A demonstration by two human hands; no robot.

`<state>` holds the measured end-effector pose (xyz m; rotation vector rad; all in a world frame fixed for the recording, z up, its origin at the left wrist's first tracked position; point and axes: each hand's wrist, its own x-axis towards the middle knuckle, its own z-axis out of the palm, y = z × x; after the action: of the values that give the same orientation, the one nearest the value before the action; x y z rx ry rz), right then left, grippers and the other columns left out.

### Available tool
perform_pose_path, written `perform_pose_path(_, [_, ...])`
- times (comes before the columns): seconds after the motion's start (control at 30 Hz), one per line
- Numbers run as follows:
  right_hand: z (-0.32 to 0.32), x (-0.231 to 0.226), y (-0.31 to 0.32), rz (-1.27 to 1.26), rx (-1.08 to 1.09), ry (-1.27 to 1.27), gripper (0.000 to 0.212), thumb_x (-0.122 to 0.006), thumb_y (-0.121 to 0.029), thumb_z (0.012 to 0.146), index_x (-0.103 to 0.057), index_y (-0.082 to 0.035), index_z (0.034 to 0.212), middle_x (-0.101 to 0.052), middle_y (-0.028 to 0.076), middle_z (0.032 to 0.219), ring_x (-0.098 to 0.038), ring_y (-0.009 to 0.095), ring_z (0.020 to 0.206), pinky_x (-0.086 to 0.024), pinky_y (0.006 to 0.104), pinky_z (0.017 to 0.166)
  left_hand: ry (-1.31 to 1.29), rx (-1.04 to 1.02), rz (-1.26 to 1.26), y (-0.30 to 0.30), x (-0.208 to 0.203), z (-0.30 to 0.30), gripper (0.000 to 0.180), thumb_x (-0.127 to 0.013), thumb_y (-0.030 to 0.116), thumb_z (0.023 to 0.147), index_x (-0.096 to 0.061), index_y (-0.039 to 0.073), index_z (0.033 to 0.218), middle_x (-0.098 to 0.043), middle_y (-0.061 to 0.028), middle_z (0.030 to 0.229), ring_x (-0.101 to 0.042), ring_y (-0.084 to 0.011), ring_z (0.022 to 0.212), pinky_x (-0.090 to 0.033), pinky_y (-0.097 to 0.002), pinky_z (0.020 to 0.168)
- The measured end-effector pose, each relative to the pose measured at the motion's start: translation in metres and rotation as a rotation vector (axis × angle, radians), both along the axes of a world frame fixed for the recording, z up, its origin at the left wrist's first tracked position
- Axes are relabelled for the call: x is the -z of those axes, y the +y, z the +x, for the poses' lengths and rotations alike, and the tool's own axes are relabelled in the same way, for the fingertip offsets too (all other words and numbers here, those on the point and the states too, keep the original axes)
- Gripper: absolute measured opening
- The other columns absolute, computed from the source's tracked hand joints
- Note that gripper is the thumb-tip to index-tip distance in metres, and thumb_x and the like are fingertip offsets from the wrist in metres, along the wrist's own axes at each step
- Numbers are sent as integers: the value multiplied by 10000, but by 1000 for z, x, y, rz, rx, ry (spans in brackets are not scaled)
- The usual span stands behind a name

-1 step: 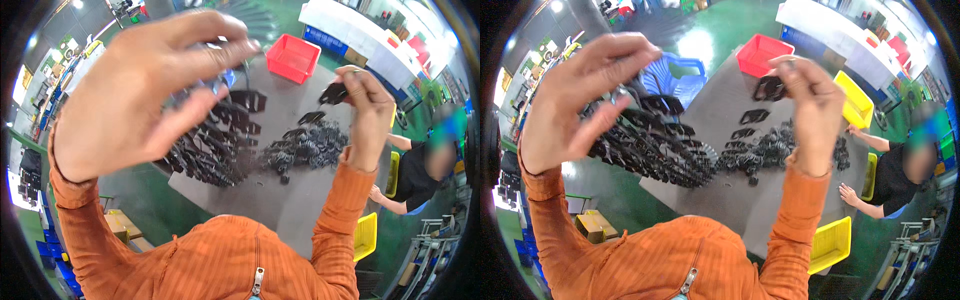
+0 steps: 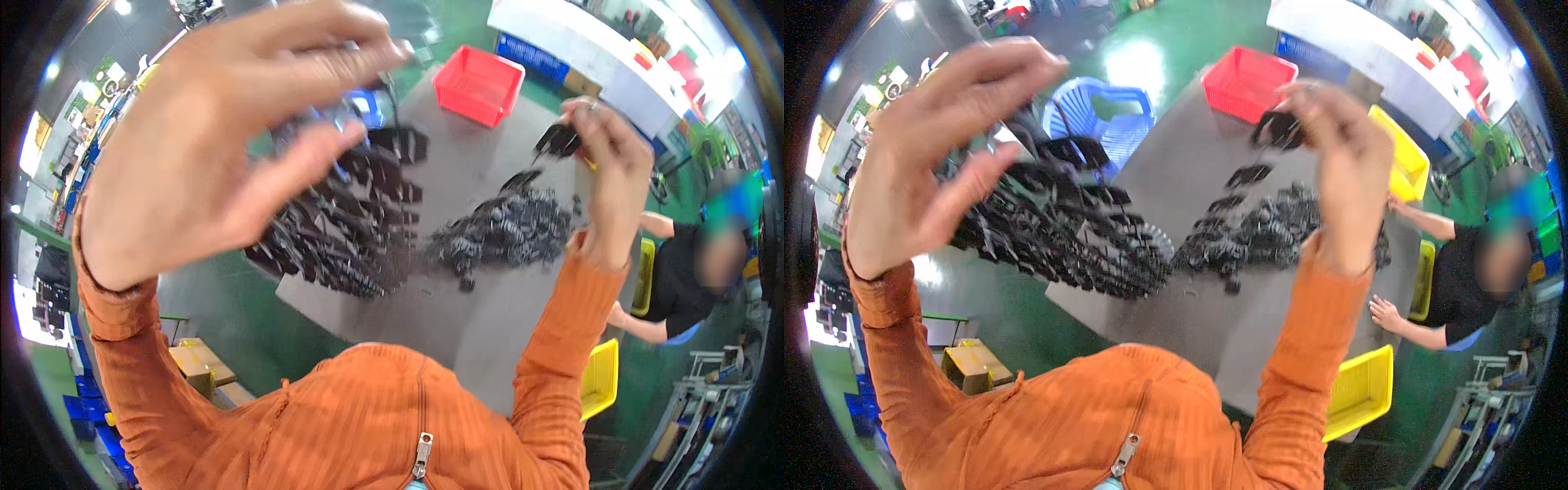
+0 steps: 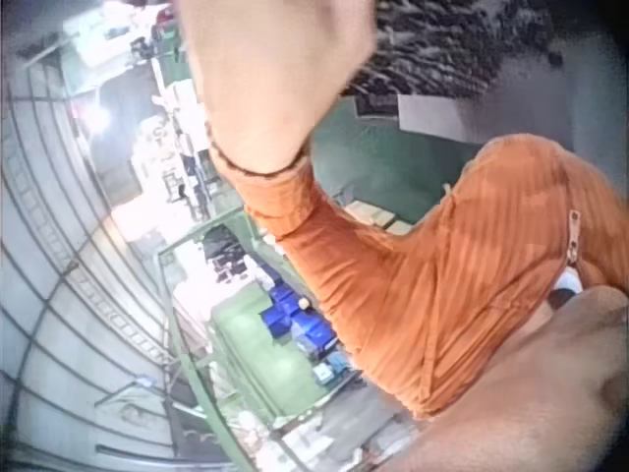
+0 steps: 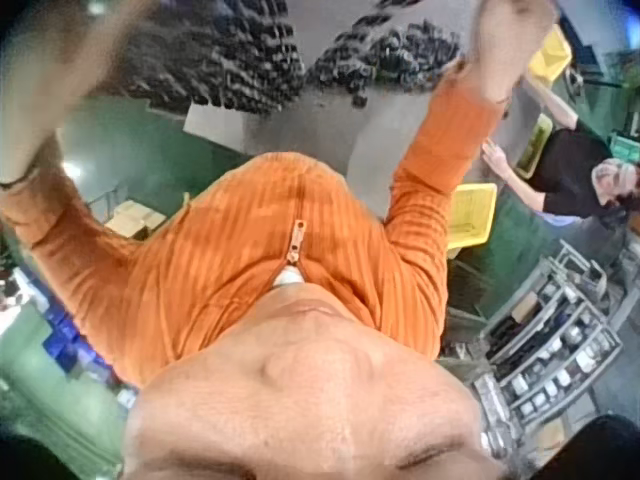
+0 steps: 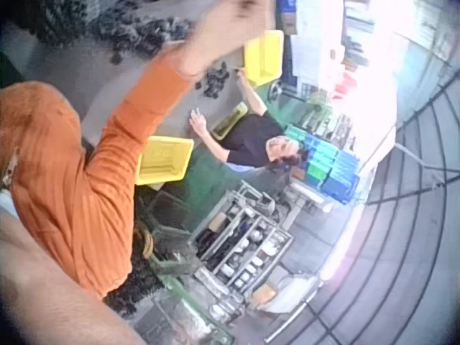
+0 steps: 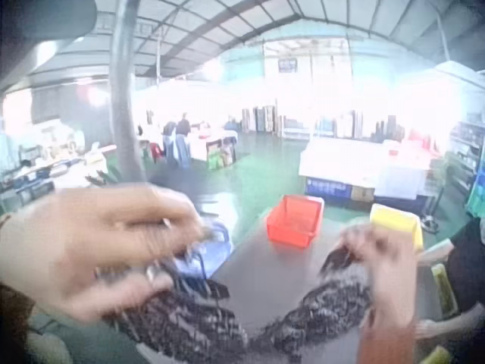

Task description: The person attaches small plastic pieces onto a circular metal stand, handling them one at a time and sliding them onto the radial arms. They then lift the completed assembly and place it onto a vertical storage rack.

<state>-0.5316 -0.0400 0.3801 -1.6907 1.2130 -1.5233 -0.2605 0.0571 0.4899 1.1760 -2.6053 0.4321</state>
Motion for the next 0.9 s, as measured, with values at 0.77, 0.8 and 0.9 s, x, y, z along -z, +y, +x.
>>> perform_pose_path(0.77, [61, -25, 27, -133, -757, -204, 179, -569, -79, 882, -643, 57, 972, -639, 53, 767, -537, 78, 682, -441, 227, 599, -13, -3, 1, 10, -2, 7, 425, -607, 172, 796, -590, 14, 1190, -556, -159, 1190, -550, -311, 1105, -420, -362, 936])
perform_pose_path(0.8, [50, -20, 25, -188, -657, -113, 165, -570, -74, 875, -647, 52, 949, -631, 50, 726, -528, 75, 643, -433, 232, 569, -2, 66, 22, -8, 4, 0, 425, -608, 176, 797, -591, 13, 1190, -556, -159, 1190, -550, -310, 1107, -419, -362, 938])
perform_pose_path(0.9, [66, -30, 34, -205, -653, -38, 160, -584, -67, 872, -650, 37, 974, -652, 60, 792, -581, 90, 711, -469, 234, 622, -17, 36, 25, 3, -4, 1, 427, -611, 187, 801, -592, 11, 1189, -556, -160, 1191, -548, -306, 1112, -415, -361, 943])
